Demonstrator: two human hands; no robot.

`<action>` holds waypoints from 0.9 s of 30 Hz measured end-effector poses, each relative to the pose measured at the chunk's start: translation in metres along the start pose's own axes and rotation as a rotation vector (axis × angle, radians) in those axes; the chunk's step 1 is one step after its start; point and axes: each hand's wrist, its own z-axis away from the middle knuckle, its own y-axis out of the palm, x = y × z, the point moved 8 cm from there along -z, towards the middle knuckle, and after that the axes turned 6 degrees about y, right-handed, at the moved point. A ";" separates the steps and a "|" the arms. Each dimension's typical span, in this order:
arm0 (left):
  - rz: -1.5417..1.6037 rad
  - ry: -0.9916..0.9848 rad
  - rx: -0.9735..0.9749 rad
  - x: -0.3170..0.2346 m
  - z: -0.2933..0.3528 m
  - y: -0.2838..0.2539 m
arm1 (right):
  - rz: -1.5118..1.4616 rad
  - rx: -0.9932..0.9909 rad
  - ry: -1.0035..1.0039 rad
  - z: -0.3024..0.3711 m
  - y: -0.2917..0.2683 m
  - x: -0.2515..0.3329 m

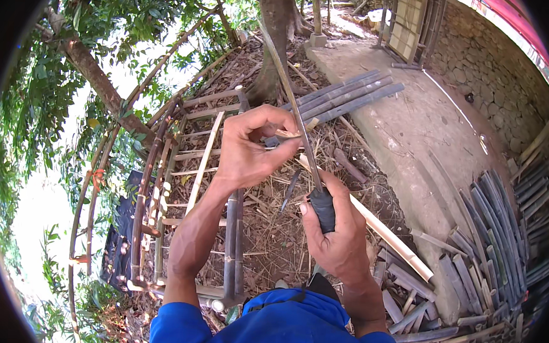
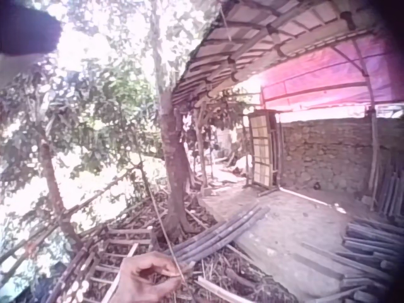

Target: The person strips thin layers of wood from a bamboo pole using a knife and their hands while standing near a bamboo structure.

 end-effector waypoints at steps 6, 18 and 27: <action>0.035 -0.019 -0.013 0.002 0.000 0.004 | 0.036 -0.007 -0.003 0.000 -0.001 -0.001; -0.238 0.262 0.184 -0.055 -0.049 -0.009 | 0.089 -0.081 0.123 -0.010 -0.012 -0.011; -0.791 0.863 0.094 -0.196 -0.175 0.021 | 0.161 -0.127 0.083 -0.028 -0.021 -0.010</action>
